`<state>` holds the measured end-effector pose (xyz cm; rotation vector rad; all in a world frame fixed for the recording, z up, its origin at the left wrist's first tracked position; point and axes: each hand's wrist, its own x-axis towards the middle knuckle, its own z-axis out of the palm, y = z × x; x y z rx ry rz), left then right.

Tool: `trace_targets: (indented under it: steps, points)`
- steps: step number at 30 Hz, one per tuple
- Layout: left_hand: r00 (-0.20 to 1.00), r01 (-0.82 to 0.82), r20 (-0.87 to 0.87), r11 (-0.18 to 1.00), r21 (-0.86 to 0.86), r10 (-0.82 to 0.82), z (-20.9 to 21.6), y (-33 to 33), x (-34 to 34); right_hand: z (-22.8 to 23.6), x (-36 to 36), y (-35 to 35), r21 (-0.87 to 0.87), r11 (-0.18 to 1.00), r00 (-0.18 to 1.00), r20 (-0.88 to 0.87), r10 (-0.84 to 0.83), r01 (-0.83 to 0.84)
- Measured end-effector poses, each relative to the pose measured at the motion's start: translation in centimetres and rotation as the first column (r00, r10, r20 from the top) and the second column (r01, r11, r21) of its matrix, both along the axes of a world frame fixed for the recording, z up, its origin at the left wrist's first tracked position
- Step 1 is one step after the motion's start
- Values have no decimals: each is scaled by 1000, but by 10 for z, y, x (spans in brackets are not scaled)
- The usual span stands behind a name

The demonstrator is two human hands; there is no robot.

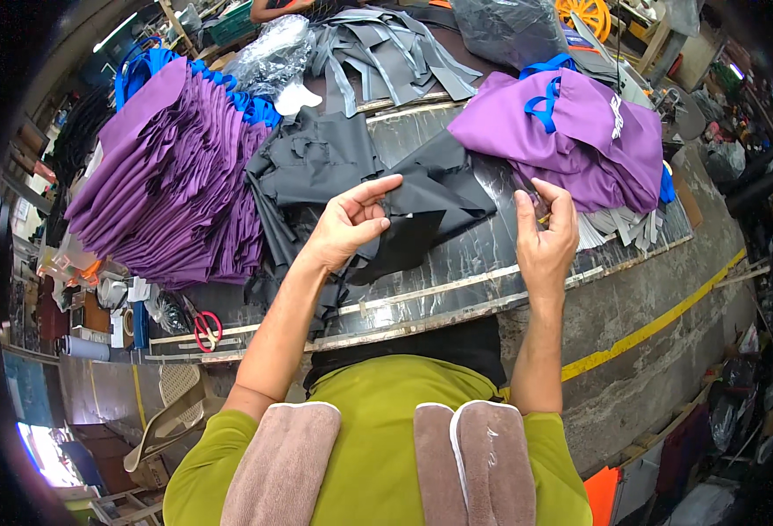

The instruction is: Trimming excess material from black fabric pieces using hand snips.

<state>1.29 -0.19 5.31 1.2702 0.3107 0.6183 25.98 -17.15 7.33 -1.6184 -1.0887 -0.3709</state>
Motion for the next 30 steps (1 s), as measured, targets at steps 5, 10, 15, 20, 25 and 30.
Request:
trace_targets:
  steps: [5, 10, 15, 20, 25, 30]
  points:
    - [998, 45, -41, 998, 43, -43, 7, 1, 4, 26, -28, -1, -91, 956, 902, 317, 294, -280]
    - [990, 120, -85, 989, 84, -113, 17, -6, 9, 30, -48, 11, -193, 918, 760, 515, 396, -347]
    - [979, 179, -113, 979, 102, -167, 23, -8, 9, 26, -51, 20, -288, 895, 682, 580, 446, -341]
    - [975, 197, -119, 977, 87, -186, 23, -8, 9, 20, -53, 24, -304, 898, 651, 619, 440, -318]
    - [969, 223, -125, 971, 88, -212, 19, -4, 8, 14, -51, 25, -316, 896, 633, 635, 444, -311]
    - [971, 216, -115, 975, 53, -209, 19, -2, 4, 15, -48, 26, -318, 891, 735, 508, 449, -324]
